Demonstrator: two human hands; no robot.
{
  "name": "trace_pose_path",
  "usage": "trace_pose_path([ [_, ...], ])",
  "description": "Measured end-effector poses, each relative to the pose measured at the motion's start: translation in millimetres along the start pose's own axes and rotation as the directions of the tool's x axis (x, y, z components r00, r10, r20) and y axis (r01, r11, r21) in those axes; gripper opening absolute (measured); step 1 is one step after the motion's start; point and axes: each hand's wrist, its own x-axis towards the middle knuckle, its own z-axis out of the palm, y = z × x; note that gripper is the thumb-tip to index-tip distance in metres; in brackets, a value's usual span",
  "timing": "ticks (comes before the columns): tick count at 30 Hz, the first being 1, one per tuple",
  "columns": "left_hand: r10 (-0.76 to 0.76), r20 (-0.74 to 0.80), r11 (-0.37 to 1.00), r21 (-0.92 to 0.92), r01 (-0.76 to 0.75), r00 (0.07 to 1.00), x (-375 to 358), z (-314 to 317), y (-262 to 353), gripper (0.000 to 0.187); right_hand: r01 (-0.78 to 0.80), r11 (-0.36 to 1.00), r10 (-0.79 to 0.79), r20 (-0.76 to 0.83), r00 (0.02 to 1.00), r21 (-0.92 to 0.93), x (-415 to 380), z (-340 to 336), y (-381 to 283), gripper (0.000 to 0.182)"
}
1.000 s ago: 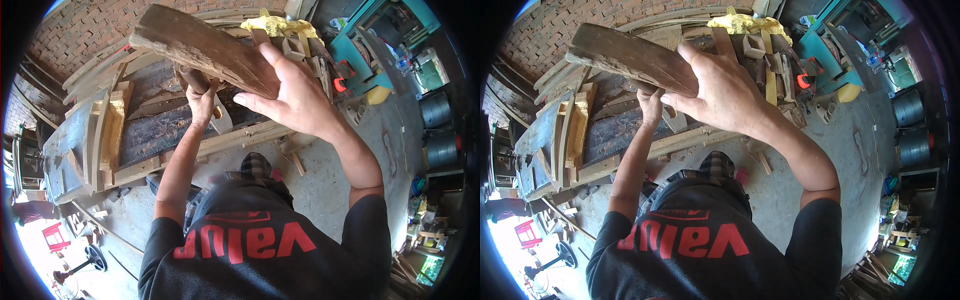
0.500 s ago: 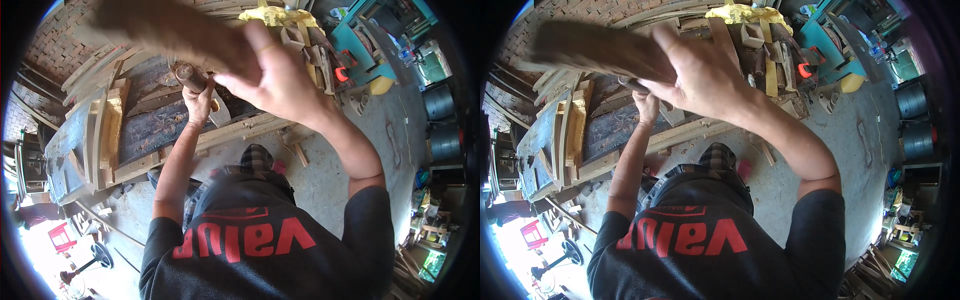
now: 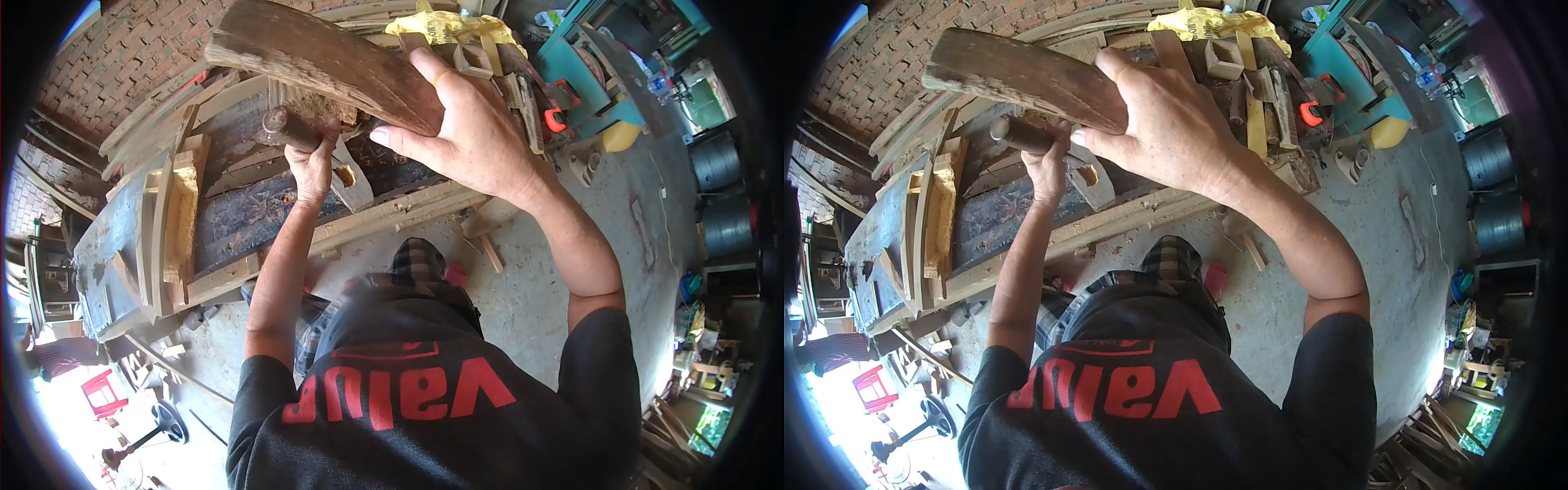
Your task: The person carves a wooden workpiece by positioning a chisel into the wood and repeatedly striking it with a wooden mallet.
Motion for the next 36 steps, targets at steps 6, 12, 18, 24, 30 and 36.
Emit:
trace_pose_path([
  [6,0.043,0.014,0.999,0.008,-0.043,0.999,2,4,0,0.024,-0.085,0.996,0.084,0.136,0.987,0.000,22,-12,-13,0.075],
  [12,-0.020,0.059,0.998,0.061,0.016,0.998,11,5,-7,0.017,0.251,0.953,-0.217,-0.196,0.956,0.170,42,-8,-10,0.058],
  [18,-0.056,0.022,0.998,0.035,0.055,0.998,22,7,-18,0.022,-0.127,0.991,0.134,0.362,0.922,-0.041,32,-2,19,0.049],
  [24,-0.048,0.050,0.995,0.089,0.044,0.998,9,13,-20,0.022,0.307,0.946,-0.291,-0.150,0.945,0.102,54,-26,8,0.046],
  [30,-0.045,0.025,0.996,0.074,0.043,0.999,17,11,-16,0.020,-0.276,0.955,0.294,0.449,0.844,-0.107,33,-2,20,0.059],
  [36,-0.013,0.051,0.998,0.060,0.009,0.999,7,17,-23,0.021,0.289,0.955,-0.271,-0.203,0.941,0.069,46,-14,12,0.064],
])
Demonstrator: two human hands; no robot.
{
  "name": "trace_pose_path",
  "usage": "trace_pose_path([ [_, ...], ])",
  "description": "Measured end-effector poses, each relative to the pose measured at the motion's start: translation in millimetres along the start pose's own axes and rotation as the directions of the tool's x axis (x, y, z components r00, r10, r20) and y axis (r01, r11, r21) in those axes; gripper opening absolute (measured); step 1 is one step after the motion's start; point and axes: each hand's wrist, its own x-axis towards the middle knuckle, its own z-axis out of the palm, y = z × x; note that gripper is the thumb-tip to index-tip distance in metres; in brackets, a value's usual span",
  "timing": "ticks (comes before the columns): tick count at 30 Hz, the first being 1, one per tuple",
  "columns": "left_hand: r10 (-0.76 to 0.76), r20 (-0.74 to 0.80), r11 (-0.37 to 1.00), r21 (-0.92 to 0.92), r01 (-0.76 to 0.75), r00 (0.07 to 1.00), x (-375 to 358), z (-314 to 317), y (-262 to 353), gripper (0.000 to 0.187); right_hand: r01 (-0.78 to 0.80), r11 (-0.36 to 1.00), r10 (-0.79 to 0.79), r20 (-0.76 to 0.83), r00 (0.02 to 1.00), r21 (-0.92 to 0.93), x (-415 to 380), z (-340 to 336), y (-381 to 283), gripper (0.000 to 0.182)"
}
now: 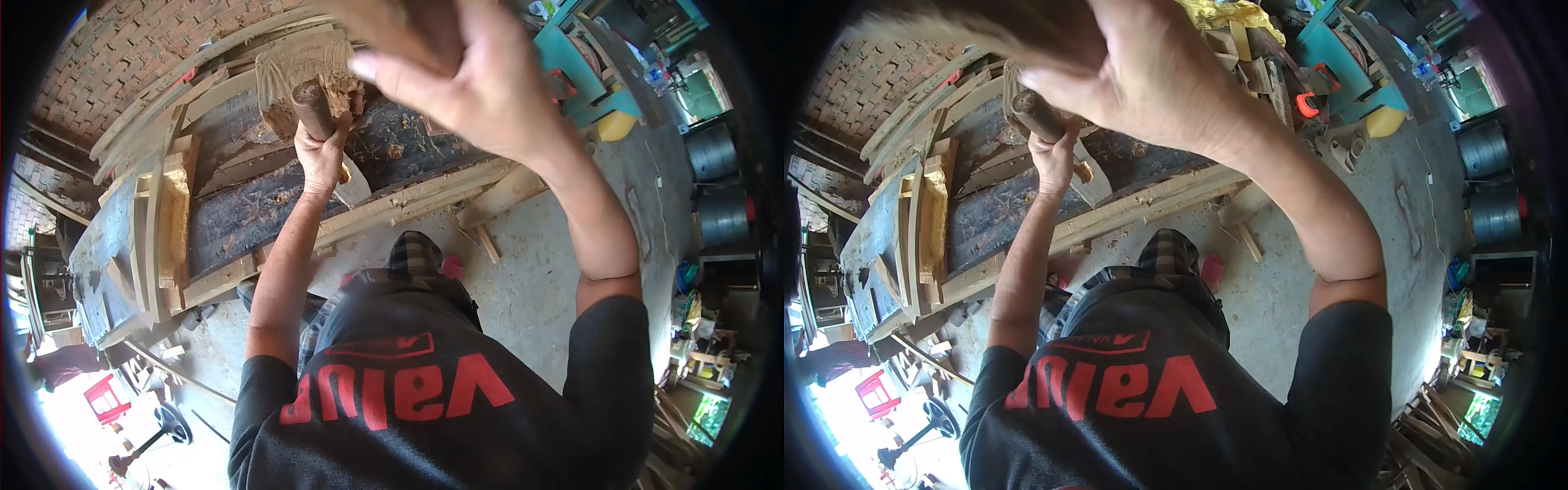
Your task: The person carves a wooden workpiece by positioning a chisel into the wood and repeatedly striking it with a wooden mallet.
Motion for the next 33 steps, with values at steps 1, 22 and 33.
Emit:
trace_pose_path([
  [1,0.007,-0.004,1.000,-0.017,-0.007,1.000,1,0,0,0.021,-0.302,0.952,0.302,0.259,0.917,-0.043,-15,4,-3,0.067],
  [22,-0.033,-0.028,0.998,-0.049,0.032,0.999,14,-8,3,0.021,-0.335,0.891,0.290,0.186,0.939,0.306,13,-25,-4,0.044],
  [33,-0.057,0.003,0.998,-0.010,0.057,0.998,8,-9,4,0.021,-0.514,0.846,0.531,0.316,0.786,-0.142,-45,-1,11,0.057],
])
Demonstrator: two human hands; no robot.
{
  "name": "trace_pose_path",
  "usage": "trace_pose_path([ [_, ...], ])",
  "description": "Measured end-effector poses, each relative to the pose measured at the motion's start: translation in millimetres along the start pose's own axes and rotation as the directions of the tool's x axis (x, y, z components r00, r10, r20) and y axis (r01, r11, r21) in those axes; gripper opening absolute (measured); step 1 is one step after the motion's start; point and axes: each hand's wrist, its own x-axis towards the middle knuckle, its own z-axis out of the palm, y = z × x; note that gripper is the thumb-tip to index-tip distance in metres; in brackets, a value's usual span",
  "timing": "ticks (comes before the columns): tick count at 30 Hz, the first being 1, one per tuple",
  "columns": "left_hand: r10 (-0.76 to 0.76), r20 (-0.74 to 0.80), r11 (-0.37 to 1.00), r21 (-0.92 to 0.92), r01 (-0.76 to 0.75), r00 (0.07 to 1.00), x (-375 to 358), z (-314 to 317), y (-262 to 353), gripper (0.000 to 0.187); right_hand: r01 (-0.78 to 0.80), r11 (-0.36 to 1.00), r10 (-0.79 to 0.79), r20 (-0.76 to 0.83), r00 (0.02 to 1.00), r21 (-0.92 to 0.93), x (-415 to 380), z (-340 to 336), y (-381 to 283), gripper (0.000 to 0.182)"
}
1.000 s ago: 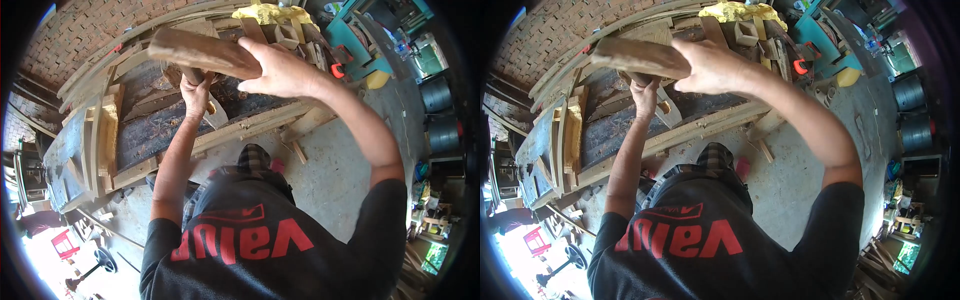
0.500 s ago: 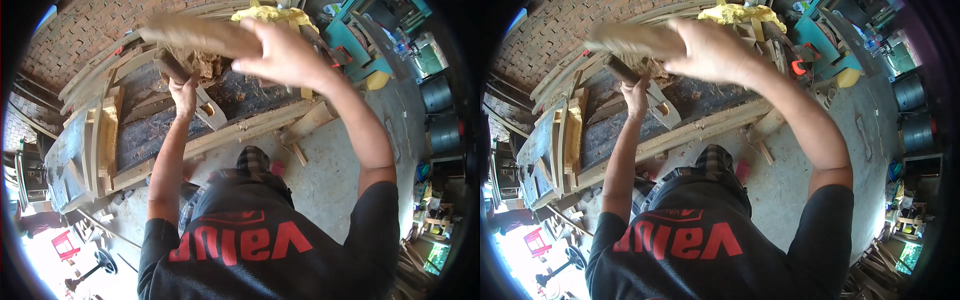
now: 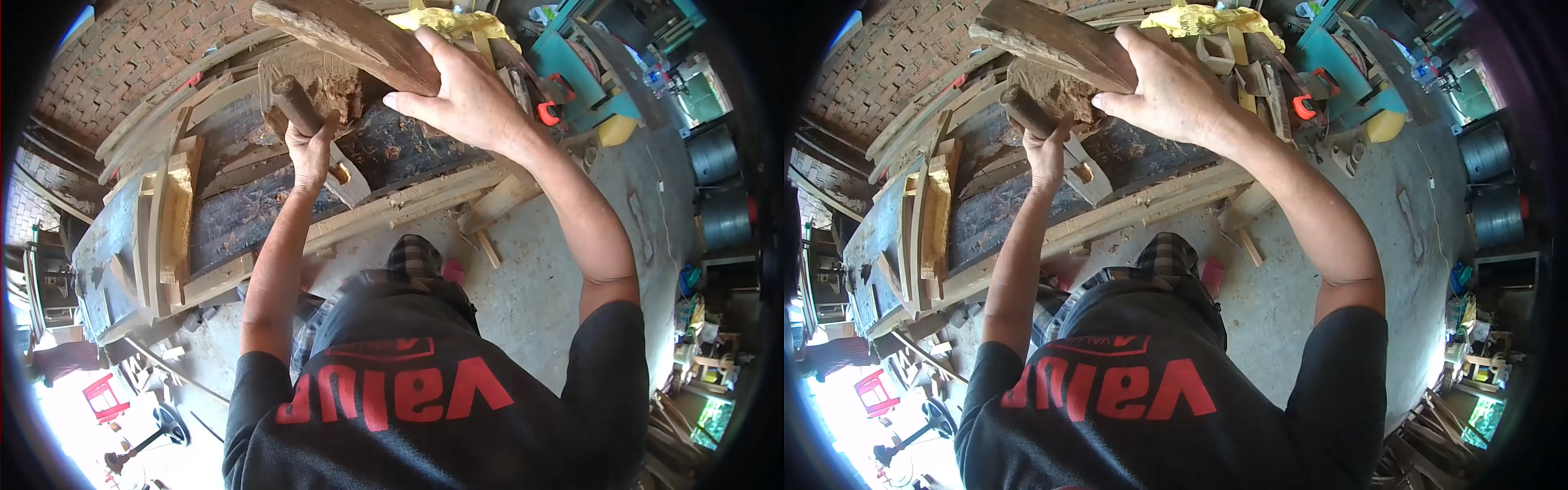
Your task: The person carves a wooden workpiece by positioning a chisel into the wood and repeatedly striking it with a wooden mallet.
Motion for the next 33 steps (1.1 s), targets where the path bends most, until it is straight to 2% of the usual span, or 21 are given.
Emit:
trace_pose_path([
  [4,0.062,-0.033,0.997,-0.042,-0.063,0.998,-8,1,0,0.019,-0.056,0.998,0.054,0.044,0.998,0.031,-7,-3,-5,0.056],
  [6,0.062,-0.019,0.997,-0.041,-0.063,0.998,-9,1,-3,0.019,0.167,0.977,-0.180,-0.088,0.980,-0.132,-3,-2,-10,0.066],
  [7,0.064,-0.004,0.997,-0.041,-0.064,0.998,-10,1,-4,0.019,0.320,0.944,-0.329,-0.159,0.931,-0.079,2,-7,-14,0.050],
  [8,0.059,-0.002,0.998,-0.037,-0.059,0.998,-12,1,-4,0.019,0.316,0.946,-0.324,-0.159,0.933,-0.075,7,-18,-28,0.050],
  [10,0.027,0.017,0.999,0.017,-0.027,0.999,-14,2,-3,0.018,0.426,0.891,-0.385,-0.234,0.893,0.159,14,-36,-50,0.044],
  [11,0.028,0.020,0.999,0.033,-0.028,0.999,-17,3,-1,0.019,0.435,0.860,-0.355,-0.301,0.885,0.267,14,-30,-48,0.043],
  [12,0.025,0.022,0.999,0.034,-0.026,0.999,-20,4,-2,0.019,0.432,0.861,-0.351,-0.302,0.886,0.269,10,-20,-41,0.043],
  [14,0.077,0.040,0.997,-0.002,-0.077,0.996,-23,6,-5,0.019,0.206,0.978,-0.206,-0.045,0.978,0.008,0,2,-26,0.050],
  [15,0.105,0.049,0.994,0.030,-0.106,0.993,-22,6,-8,0.018,-0.027,0.991,0.065,0.303,0.951,-0.129,1,7,-26,0.045],
  [16,0.109,-0.003,0.994,-0.007,-0.110,0.994,-22,12,-4,0.017,0.139,0.990,-0.138,0.096,0.986,0.002,-9,34,14,0.043],
  [18,0.133,0.037,0.991,0.023,-0.134,0.990,-17,9,-7,0.018,-0.123,0.988,0.142,0.259,0.955,-0.090,2,9,-1,0.049],
  [19,0.126,0.037,0.992,0.025,-0.127,0.991,-17,8,-9,0.018,-0.097,0.994,0.105,0.234,0.967,-0.045,4,-2,-6,0.055],
  [20,0.092,0.056,0.995,0.044,-0.094,0.994,-18,7,-6,0.019,0.312,0.937,-0.328,-0.089,0.941,-0.155,4,-5,-6,0.039],
  [22,0.046,0.083,0.996,0.067,-0.051,0.995,-21,7,-9,0.020,0.371,0.929,-0.360,-0.232,0.904,0.004,7,-23,-24,0.053],
  [25,0.012,0.076,0.995,0.102,-0.020,0.997,-14,6,-13,0.020,0.464,0.881,-0.415,-0.323,0.850,0.090,8,-12,-20,0.053],
  [26,0.017,0.071,0.994,0.102,-0.024,0.997,-13,7,-13,0.020,0.082,0.994,-0.088,0.096,0.992,0.069,2,-9,-18,0.050],
  [28,0.086,0.016,0.996,-0.042,-0.085,0.996,-7,11,-14,0.023,0.136,0.979,-0.107,0.183,0.977,-0.153,-9,24,18,0.048],
  [29,0.107,0.030,0.992,-0.066,-0.105,0.994,1,5,-24,0.027,0.139,0.977,-0.111,0.172,0.979,-0.161,-4,15,13,0.048],
  [31,0.034,0.015,0.998,-0.057,-0.033,0.999,4,3,-19,0.021,0.156,0.982,-0.128,0.235,0.963,-0.103,9,-8,-1,0.046],
  [32,0.018,0.008,0.998,-0.058,-0.018,1.000,4,-2,-26,0.021,0.347,0.918,-0.350,0.021,0.937,-0.193,14,-7,0,0.049],
  [33,0.029,-0.017,0.999,-0.025,-0.030,0.999,1,1,-21,0.021,0.384,0.918,-0.392,-0.087,0.916,-0.096,16,-12,-12,0.051],
])
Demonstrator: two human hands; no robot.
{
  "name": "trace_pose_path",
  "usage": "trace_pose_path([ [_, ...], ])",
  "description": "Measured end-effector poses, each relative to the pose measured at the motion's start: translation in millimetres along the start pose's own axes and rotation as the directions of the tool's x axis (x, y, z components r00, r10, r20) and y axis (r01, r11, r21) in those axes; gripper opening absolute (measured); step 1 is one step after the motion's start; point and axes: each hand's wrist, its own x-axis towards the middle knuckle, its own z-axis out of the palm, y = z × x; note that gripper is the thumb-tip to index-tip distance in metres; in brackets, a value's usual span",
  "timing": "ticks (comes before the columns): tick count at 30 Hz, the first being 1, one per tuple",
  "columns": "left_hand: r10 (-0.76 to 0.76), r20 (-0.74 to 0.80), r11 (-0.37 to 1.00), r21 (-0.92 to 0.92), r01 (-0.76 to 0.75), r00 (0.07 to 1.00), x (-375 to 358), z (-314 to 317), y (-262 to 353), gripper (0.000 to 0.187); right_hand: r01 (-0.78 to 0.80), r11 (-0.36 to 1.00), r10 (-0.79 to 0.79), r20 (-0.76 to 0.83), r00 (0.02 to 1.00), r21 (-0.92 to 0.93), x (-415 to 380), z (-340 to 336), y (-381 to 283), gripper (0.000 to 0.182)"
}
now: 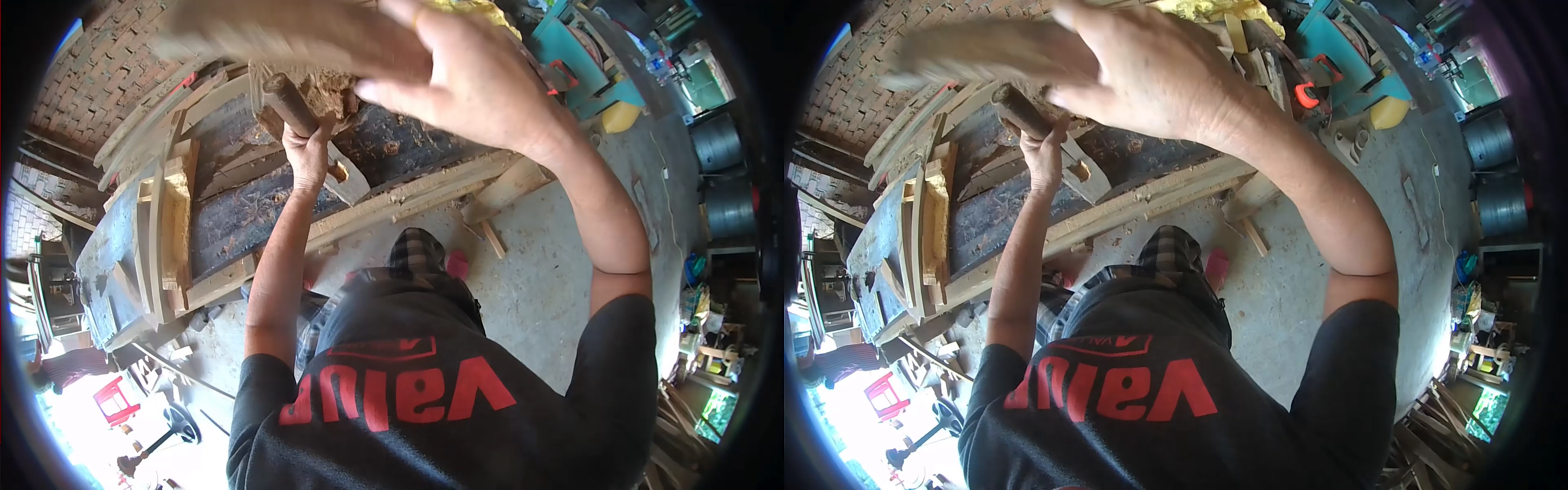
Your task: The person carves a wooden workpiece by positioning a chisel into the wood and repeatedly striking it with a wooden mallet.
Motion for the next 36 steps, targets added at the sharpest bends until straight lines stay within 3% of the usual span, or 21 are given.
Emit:
trace_pose_path([
  [1,-0.008,0.005,1.000,0.002,0.008,1.000,-2,1,2,0.021,0.037,0.995,-0.026,-0.117,0.993,0.091,6,-5,-9,0.052],
  [2,-0.008,0.011,1.000,0.010,0.008,1.000,-3,2,3,0.022,0.031,0.995,-0.020,-0.116,0.993,0.091,6,0,-10,0.052],
  [4,0.001,0.005,1.000,-0.023,-0.001,1.000,-6,5,4,0.021,0.066,0.996,-0.048,-0.282,0.958,0.056,1,13,-10,0.049],
  [5,0.008,0.033,1.000,0.010,-0.008,0.999,-6,1,1,0.023,-0.340,0.938,0.331,0.113,0.937,0.070,-11,20,-12,0.060],
  [7,0.002,-0.029,0.997,-0.074,-0.004,1.000,-2,2,2,0.030,-0.404,0.911,0.409,0.315,0.857,-0.084,-30,45,4,0.064],
  [8,-0.028,-0.031,0.998,-0.059,0.026,0.999,3,-2,7,0.035,-0.403,0.911,0.409,0.308,0.859,-0.086,-30,42,4,0.064],
  [11,-0.091,-0.044,0.987,-0.137,0.085,0.995,3,-8,18,0.025,-0.540,0.841,0.478,0.411,0.776,0.040,-31,33,6,0.075],
  [15,0.039,-0.063,0.997,-0.063,-0.043,0.997,-16,-8,29,0.021,-0.526,0.845,0.494,0.234,0.837,0.096,-44,36,10,0.088],
  [17,0.033,0.023,0.999,-0.040,-0.032,0.999,-22,-12,32,0.018,-0.412,0.910,0.409,0.075,0.909,0.034,-48,40,12,0.074],
  [20,0.036,0.028,0.999,-0.004,-0.036,0.999,-26,-13,32,0.018,-0.472,0.880,0.463,0.122,0.878,0.061,-42,35,7,0.084],
  [24,0.030,0.011,1.000,-0.006,-0.030,0.999,-28,-8,38,0.019,-0.454,0.880,0.438,0.127,0.890,0.144,-24,18,-5,0.076],
  [26,0.025,0.017,1.000,-0.003,-0.025,1.000,-32,-6,39,0.019,-0.068,0.991,0.085,-0.149,0.985,0.118,-11,15,-6,0.052],
  [27,0.025,0.018,1.000,-0.001,-0.025,1.000,-33,-5,39,0.019,-0.073,0.990,0.091,-0.149,0.985,0.119,-1,12,-20,0.052],
  [29,0.055,0.026,0.998,0.021,-0.055,0.998,-34,-5,35,0.019,-0.132,0.972,0.203,-0.416,0.886,0.194,14,5,-52,0.040],
  [30,0.089,0.030,0.995,0.042,-0.090,0.996,-34,-3,36,0.019,0.210,0.951,-0.150,-0.252,0.956,0.227,19,-1,-24,0.048],
  [31,0.096,0.013,0.995,0.037,-0.097,0.995,-36,-2,39,0.019,0.210,0.951,-0.151,-0.255,0.955,0.225,12,-13,-9,0.048],
  [33,0.120,0.026,0.992,0.046,-0.121,0.992,-38,-3,36,0.018,0.174,0.809,-0.303,0.144,0.942,0.562,24,-46,-11,0.064],
  [34,0.108,0.045,0.992,0.056,-0.110,0.993,-37,-5,31,0.017,0.069,0.913,-0.033,-0.095,0.995,0.403,23,-6,-27,0.069],
  [35,0.096,0.063,0.993,0.065,-0.100,0.993,-37,-7,29,0.017,0.065,0.914,-0.028,-0.096,0.995,0.401,17,1,-29,0.069],
  [36,0.032,0.080,0.998,0.051,-0.036,0.996,-37,-8,27,0.014,0.085,0.978,-0.053,-0.168,0.984,0.193,12,4,-30,0.058],
])
